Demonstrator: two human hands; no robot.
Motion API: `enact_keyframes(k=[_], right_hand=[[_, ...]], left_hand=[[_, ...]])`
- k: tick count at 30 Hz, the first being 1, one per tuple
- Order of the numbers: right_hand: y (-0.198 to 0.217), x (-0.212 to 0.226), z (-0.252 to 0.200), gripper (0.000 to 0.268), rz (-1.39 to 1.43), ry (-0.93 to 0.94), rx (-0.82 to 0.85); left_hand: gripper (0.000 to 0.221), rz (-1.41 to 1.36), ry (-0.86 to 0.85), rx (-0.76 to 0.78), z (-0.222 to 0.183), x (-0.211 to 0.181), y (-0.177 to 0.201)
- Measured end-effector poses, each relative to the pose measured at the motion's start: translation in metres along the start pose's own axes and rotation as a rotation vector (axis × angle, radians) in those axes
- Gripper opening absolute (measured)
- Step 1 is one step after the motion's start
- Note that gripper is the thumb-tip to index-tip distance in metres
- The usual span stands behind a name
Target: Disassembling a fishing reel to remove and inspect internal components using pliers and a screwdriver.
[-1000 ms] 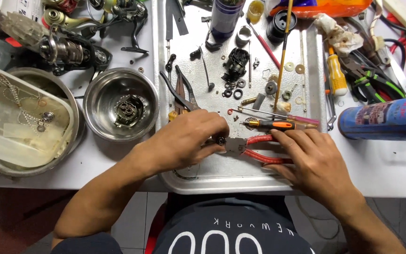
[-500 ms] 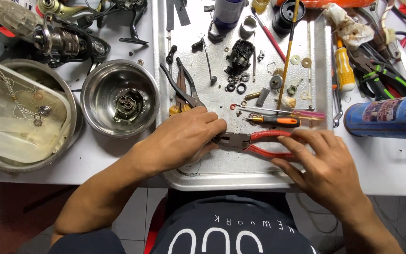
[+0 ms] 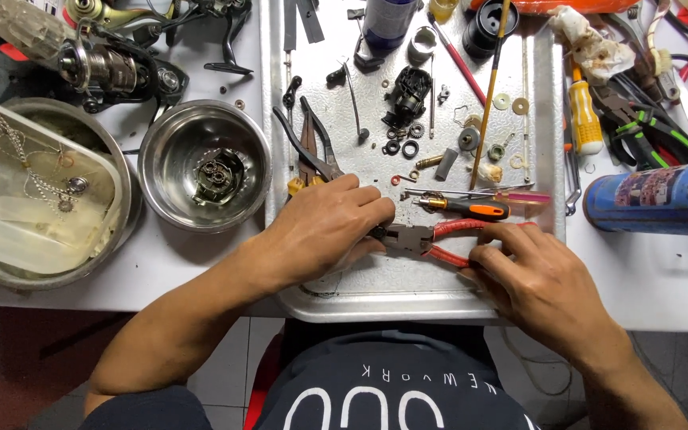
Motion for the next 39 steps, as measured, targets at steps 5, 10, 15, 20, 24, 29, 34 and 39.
enact_keyframes(k=[5,10,15,20,24,29,34,39], right_hand=[[-0.001,-0.001,-0.001,0.021,0.021,-0.008,-0.019],[0.0,-0.002,-0.001,0.018,0.045,-0.025,-0.031],[0.0,-0.002,-0.001,0.018,0.057,-0.021,-0.035],[0.0,-0.003,-0.001,0.02,0.085,-0.028,-0.045],[0.0,-0.003,-0.001,0.02,0.086,-0.034,-0.042],[0.001,-0.002,-0.001,0.02,0.093,-0.036,-0.054],[0.002,-0.002,0.001,0.019,0.104,-0.035,-0.05],[0.004,-0.001,0.004,0.017,0.133,-0.033,-0.061]], left_hand=[[0.033,-0.027,-0.011,-0.046,0.004,-0.004,-0.008],[0.034,-0.05,-0.039,-0.051,0.006,-0.006,-0.009],[0.03,-0.099,0.023,0.036,0.004,-0.003,-0.004],[0.029,-0.116,0.038,0.041,0.004,-0.001,-0.008],[0.03,-0.12,0.06,0.036,0.004,-0.001,-0.008],[0.028,-0.155,0.101,0.022,0.005,-0.002,-0.004],[0.035,-0.187,0.095,0.024,0.004,-0.001,-0.004],[0.031,-0.17,0.04,-0.022,0.003,-0.001,-0.005]])
Point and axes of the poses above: each hand's wrist, its own z-axis towards the middle knuckle, its own y-axis out of the back of the hand, x = y × z, the point moved 5 cm from there along z, towards the middle knuckle, and after that the axes turned 11 degrees about -x, right-handed, at the moved point
